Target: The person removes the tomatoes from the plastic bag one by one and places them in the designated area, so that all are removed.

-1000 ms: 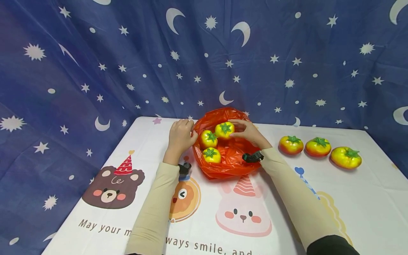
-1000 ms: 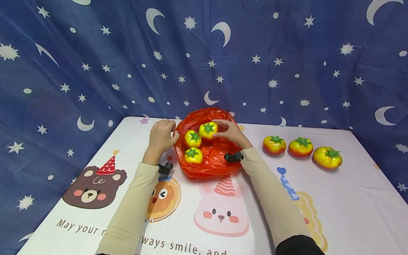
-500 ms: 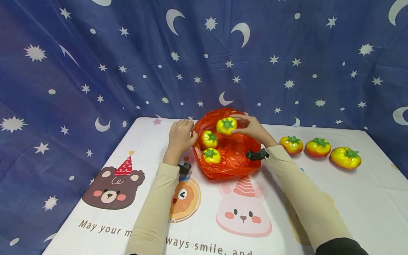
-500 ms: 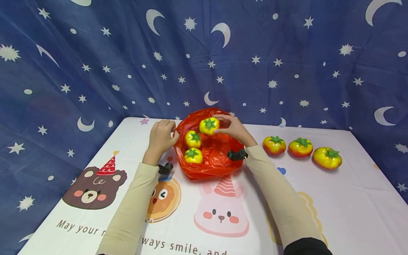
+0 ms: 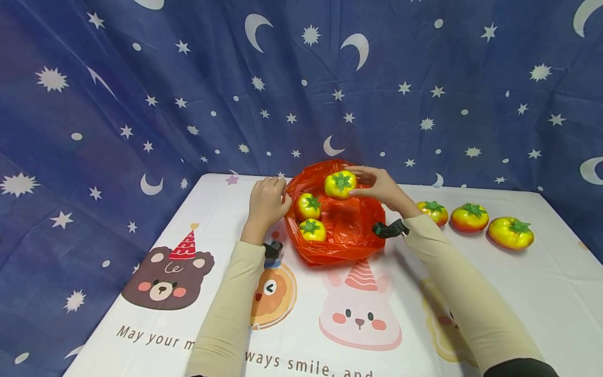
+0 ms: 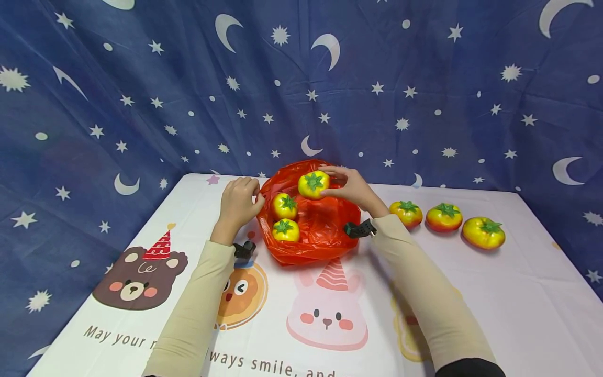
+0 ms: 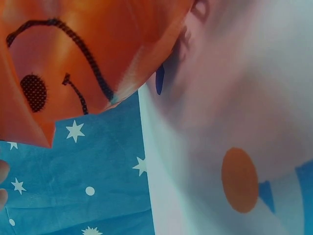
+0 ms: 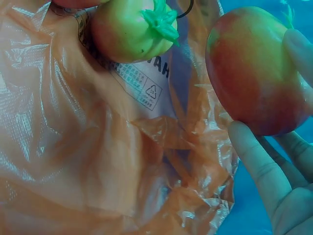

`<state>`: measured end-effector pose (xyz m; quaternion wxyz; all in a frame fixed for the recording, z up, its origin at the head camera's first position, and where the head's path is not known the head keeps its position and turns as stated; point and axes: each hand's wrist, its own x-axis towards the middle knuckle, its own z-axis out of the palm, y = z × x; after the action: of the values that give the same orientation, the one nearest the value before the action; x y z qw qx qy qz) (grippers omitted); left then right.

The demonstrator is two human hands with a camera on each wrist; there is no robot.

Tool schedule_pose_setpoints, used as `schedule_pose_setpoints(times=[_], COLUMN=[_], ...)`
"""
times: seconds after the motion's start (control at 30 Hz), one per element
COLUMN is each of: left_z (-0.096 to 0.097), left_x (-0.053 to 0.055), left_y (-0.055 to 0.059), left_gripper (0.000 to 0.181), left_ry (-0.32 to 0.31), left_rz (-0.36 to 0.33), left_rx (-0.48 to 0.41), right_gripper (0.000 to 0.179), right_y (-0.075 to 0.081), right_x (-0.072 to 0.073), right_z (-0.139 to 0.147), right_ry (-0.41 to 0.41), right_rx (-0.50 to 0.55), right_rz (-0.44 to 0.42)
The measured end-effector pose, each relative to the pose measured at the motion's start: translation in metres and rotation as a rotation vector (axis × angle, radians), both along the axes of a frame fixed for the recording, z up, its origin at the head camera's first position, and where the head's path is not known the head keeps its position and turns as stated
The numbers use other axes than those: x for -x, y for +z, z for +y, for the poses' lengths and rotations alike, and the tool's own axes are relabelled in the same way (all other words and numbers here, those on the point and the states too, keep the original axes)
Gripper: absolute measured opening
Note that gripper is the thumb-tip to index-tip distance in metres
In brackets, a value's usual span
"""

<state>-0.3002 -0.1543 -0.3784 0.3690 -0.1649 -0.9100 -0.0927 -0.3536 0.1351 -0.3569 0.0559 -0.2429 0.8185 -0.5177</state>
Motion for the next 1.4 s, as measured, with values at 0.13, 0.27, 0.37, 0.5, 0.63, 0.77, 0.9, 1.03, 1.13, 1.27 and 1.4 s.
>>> schedule_pose_setpoints(times=[0.13,0.27,0.37,0.5,0.63,0.77,0.9,1.03,1.13,1.27,1.4], left_z=[0.000,0.000,0.001,0.000,0.000,0.000,0.000,0.001,0.000,0.000,0.000], left_x=[0.000,0.000,0.000,0.000,0.000,0.001,0.000,0.000,0.000,0.000,-0.001], left_y=[0.000,0.001,0.001,0.001,0.001,0.000,0.000,0.000,0.000,0.000,0.000], left_gripper=[0.010,0.010,0.010,0.010,0.010,0.010,0.010,0.010,0.010,0.010,0.010], left_ry=[0.000,-0.001,-0.001,0.000,-0.001,0.001,-0.002,-0.004,0.001,0.002,0.003], left_rz=[-0.003,-0.005,-0.005,-0.003,-0.001,-0.005,-0.002,-0.001,-0.004,-0.004,-0.009], left_rx=[0.001,0.003,0.003,0.003,0.002,-0.001,-0.001,0.002,0.004,0.003,0.000], right_gripper=[0.061,0.061,0.061,0.062,0.064,0.064,0.062,0.061,0.061,0.061,0.062], right_y=[0.004,0.007,0.008,0.008,0.009,0.012,0.015,0.015,0.015,0.015,0.018], right_x=[-0.003,-0.009,-0.012,-0.014,-0.019,-0.026,-0.033,-0.039,-0.042,-0.045,-0.051], right_z=[0.005,0.010,0.015,0.023,0.031,0.038,0.046,0.056,0.063,0.072,0.080], right_ry=[-0.001,-0.002,0.002,0.014,0.014,-0.007,-0.047,-0.075,-0.076,-0.086,-0.105], right_rx=[-0.008,-0.014,-0.014,-0.029,-0.020,-0.010,-0.042,-0.039,-0.028,-0.036,-0.075], right_rz=[0.004,-0.001,0.000,0.026,0.027,0.022,0.043,0.039,0.041,0.042,0.050])
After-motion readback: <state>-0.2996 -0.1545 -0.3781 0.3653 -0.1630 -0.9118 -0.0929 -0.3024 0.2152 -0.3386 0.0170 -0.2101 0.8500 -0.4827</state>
